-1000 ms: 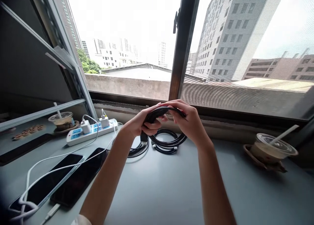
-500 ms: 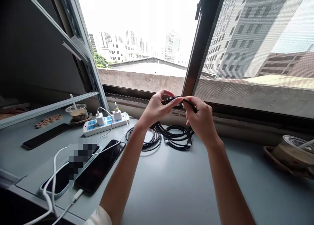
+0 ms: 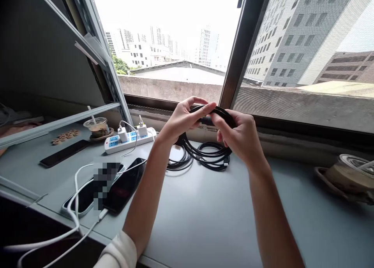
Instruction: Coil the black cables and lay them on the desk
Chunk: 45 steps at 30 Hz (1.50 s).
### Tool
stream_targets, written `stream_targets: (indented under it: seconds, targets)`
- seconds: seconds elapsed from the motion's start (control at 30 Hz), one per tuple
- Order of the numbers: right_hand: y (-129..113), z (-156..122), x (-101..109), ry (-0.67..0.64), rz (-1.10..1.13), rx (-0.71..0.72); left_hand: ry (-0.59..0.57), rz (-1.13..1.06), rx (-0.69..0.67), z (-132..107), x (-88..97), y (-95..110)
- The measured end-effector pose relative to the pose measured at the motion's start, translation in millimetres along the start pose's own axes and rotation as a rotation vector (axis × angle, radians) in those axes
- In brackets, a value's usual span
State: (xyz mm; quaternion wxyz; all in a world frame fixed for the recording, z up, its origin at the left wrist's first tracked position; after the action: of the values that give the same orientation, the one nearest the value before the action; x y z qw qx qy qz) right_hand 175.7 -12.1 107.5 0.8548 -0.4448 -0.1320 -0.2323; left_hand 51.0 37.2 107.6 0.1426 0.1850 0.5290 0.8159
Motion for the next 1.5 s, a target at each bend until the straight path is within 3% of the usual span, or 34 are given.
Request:
stream_targets:
  seconds: [0.07,0.13,0.37,0.53,0.77,0.83,0.93,1.03,1.13,1.23,1.33,1.5]
  targets:
    - [-9.6,-4.3,5.5,0.112,-0.176,0.065,-0.007,-0.050,0.022,0.6,-3.1,0.1]
    - [-15.8,-7.7,8.5,0.150,-0.209,0.094,-0.048,-0.104,0.044,-0.9,-7.6,2.8]
    - [-24.1,-15.3,16.3,-0.044,0.203,0.060,-0.192,-0.208,-0.003,-15.4,-24.8,26.1]
    - [-25.8,-17.8,22.0,-0.114,0.189,0.031,-0.259,-0.202,0.019,-19.8,-33.9,31.1]
    - [-3.5,-5.0,18.2,-0.273,0.343,-0.032,-0.258,-0.226,0.033,-14.3,-36.3,25.5]
    - [0.5,-1.2,21.2,-0.206,0.301,-0.010,-0.279,-0.255,0.060,-8.4,-37.2,16.7]
    - [-5.7,0.4,30.1,-0.011,0.185,0.153,-0.262,-0.289,0.084,0.7,-36.7,3.7]
    - [-17.8,-2.5,25.4,-0.042,0.037,0.315,-0.268,-0.322,0.092,3.9,-39.5,-1.4]
    - [-21.4,-4.1,25.7,-0.013,-0.084,0.351,-0.295,-0.364,0.101,3.4,-46.1,-2.0]
    - [-10.5,0.4,30.3,0.043,-0.113,0.276,-0.235,-0.381,0.113,6.3,-51.4,-7.3]
    - [15.1,9.1,36.9,0.094,-0.069,0.153,-0.168,-0.373,0.116,11.2,-56.0,-16.6]
    - [71.5,19.0,48.3,0.280,0.163,-0.117,-0.275,-0.192,0.199,13.5,-59.5,-35.7]
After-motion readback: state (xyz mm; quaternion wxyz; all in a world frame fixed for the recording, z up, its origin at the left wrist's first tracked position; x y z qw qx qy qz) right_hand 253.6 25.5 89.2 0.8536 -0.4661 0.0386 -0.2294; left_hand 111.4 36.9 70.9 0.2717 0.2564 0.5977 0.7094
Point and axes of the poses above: each hand's wrist, its own z-axis towards the middle knuckle, its own x-axis out of the back of the hand, y = z × x, the point moved 6 cm from there along z, towards the middle knuckle, and after that the axes turned 6 degrees about -y, right-handed, at the moved point
